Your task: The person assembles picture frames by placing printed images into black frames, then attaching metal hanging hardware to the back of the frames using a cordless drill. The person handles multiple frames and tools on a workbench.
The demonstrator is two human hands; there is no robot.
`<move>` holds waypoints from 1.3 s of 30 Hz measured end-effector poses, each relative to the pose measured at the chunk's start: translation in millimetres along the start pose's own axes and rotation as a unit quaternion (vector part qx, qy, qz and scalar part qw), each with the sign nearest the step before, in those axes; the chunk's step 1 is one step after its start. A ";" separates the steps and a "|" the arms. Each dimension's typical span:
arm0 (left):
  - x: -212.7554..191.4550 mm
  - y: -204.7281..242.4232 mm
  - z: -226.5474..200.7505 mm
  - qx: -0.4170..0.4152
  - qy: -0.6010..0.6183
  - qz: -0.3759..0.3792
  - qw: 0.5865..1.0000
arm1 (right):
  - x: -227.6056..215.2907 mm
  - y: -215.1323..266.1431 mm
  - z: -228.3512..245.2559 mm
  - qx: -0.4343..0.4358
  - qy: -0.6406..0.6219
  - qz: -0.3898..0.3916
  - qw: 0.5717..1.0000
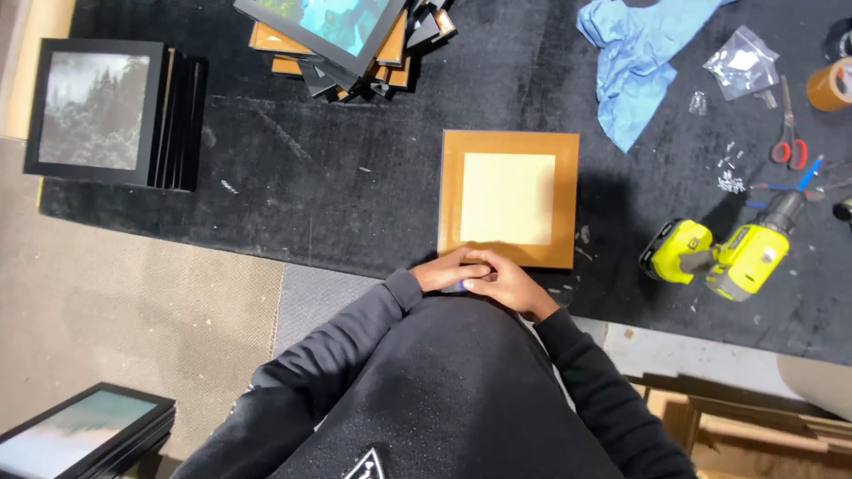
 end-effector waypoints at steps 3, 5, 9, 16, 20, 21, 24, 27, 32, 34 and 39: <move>-2.5 -18.3 54.5 0.062 -0.031 0.002 0.998 | 15.5 -5.4 -25.8 -0.004 -0.044 -0.036 0.998; -11.1 -32.5 91.1 0.084 0.021 0.005 0.996 | 10.7 -18.1 -51.9 -0.037 -0.041 -0.088 0.995; -21.5 -87.0 186.6 0.052 0.149 0.038 0.987 | -12.0 -33.2 -156.1 0.064 -0.250 -0.339 0.905; -64.8 -63.2 162.8 0.123 -0.168 0.048 0.977 | -3.0 -12.6 -167.4 0.144 -0.376 -0.524 0.750; -75.8 -79.9 166.1 0.108 -0.264 0.042 0.958 | 3.1 -20.4 -156.3 0.174 -0.359 -0.534 0.745; -74.2 -85.0 168.1 0.111 -0.285 0.035 0.952 | -1.2 -20.2 -158.5 0.174 -0.352 -0.542 0.743; -74.4 -57.8 131.4 0.088 -0.304 0.039 0.948 | 4.5 -15.3 -147.5 0.181 -0.323 -0.564 0.738; -71.7 -70.4 142.3 0.082 -0.357 0.026 0.930 | 10.8 -18.1 -137.3 0.185 -0.308 -0.576 0.734; -68.1 -67.6 145.7 0.082 -0.356 0.005 0.931 | 15.2 -13.2 -124.1 0.181 -0.269 -0.596 0.735; -69.0 -64.5 138.2 0.082 -0.355 0.002 0.931 | 14.7 -13.7 -120.6 0.176 -0.260 -0.601 0.735; -70.7 -65.8 130.5 0.044 -0.366 -0.006 0.930 | 12.4 -8.7 -108.4 0.185 -0.242 -0.611 0.731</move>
Point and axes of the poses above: each hand's wrist, its own y-axis away from the middle knuckle, its own x-axis out of the palm, z = x × y, the point moved 7 cm from there along -y, towards the middle knuckle, and after that the axes turned 11 degrees about -z, right-handed, at the moved point
